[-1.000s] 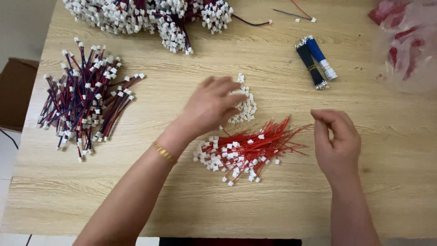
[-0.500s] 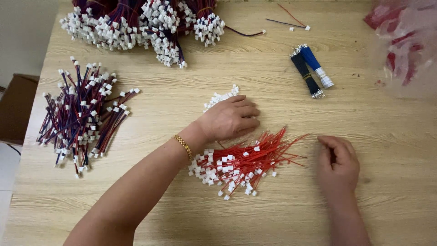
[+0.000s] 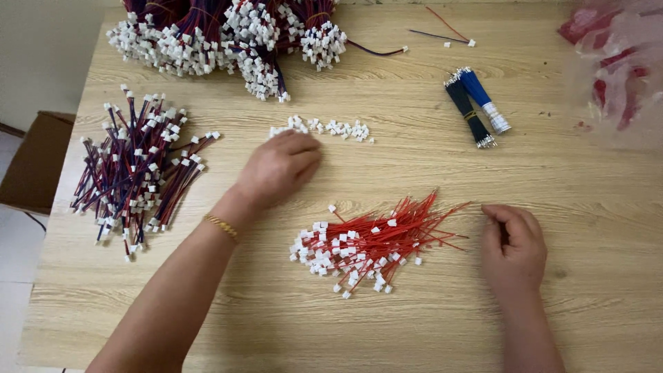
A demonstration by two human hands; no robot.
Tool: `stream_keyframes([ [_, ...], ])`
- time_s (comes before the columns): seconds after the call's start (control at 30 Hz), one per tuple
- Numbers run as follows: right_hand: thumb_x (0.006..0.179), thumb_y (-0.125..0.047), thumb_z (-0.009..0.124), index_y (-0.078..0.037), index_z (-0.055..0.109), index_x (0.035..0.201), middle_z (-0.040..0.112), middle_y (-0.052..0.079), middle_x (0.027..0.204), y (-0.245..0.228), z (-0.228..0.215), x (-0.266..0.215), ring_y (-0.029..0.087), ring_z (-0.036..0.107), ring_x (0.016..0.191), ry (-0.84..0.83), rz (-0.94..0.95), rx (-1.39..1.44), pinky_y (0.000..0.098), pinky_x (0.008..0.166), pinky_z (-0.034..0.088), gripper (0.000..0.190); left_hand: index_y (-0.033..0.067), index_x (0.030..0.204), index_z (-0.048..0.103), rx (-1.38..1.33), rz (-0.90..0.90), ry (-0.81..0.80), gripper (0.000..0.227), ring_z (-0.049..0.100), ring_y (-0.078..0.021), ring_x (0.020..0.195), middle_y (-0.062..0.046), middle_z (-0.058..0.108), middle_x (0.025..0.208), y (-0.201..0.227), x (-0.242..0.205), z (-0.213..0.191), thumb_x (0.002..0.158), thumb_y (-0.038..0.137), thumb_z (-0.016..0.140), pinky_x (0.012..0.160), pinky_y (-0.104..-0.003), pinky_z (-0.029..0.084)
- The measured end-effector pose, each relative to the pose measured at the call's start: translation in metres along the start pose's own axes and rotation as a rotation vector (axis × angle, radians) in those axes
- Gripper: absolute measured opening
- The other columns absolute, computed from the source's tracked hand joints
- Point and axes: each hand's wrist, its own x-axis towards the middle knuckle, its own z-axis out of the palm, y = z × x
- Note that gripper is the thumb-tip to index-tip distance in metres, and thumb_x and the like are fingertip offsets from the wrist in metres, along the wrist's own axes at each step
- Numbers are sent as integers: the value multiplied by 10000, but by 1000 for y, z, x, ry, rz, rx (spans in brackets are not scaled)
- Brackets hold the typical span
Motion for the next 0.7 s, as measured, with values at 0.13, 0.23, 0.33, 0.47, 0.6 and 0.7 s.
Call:
stream_keyframes([
  [0.13,883,82,567,-23,689,1079,658,114,1072,-4,-1,2,244,613,1011,1,1,27,347,952,459,253,58,960,737,110,-95,33,96,677,-289,923,-122,722,982,-6,-23,-12,914,117,676,897,-438,549],
  [0.23,927,83,577,-13,691,1082,662,128,1070,1,0,1,261,614,1018,-2,-53,30,364,951,466,214,73,890,720,108,-90,60,57,670,-306,956,-119,711,991,6,-18,-11,885,126,699,926,-485,520],
  [0.33,902,93,571,2,692,1078,666,143,1070,7,3,0,275,617,1019,4,-77,27,376,961,465,232,77,843,633,-14,83,35,85,559,-286,764,-80,587,833,22,-2,0,900,138,645,746,-422,439],
  [0.47,914,67,576,-29,690,1072,659,110,1078,-2,0,0,247,610,1022,-3,2,38,353,962,461,217,120,895,693,-175,164,-80,157,589,-242,816,-52,634,867,39,10,18,930,266,646,806,-395,474],
  [0.6,883,69,570,-23,692,1075,659,119,1081,-1,0,0,252,603,1036,-10,24,33,355,979,453,246,106,975,681,-17,58,-93,123,585,-248,943,-58,641,952,47,23,21,951,214,627,975,-444,438],
  [0.7,920,29,589,-43,695,1073,663,110,1074,15,5,-3,265,602,1030,-19,-7,-9,363,972,450,200,240,1134,653,268,75,-102,317,536,-269,1131,-48,599,1197,19,41,70,845,371,659,1011,-540,377],
])
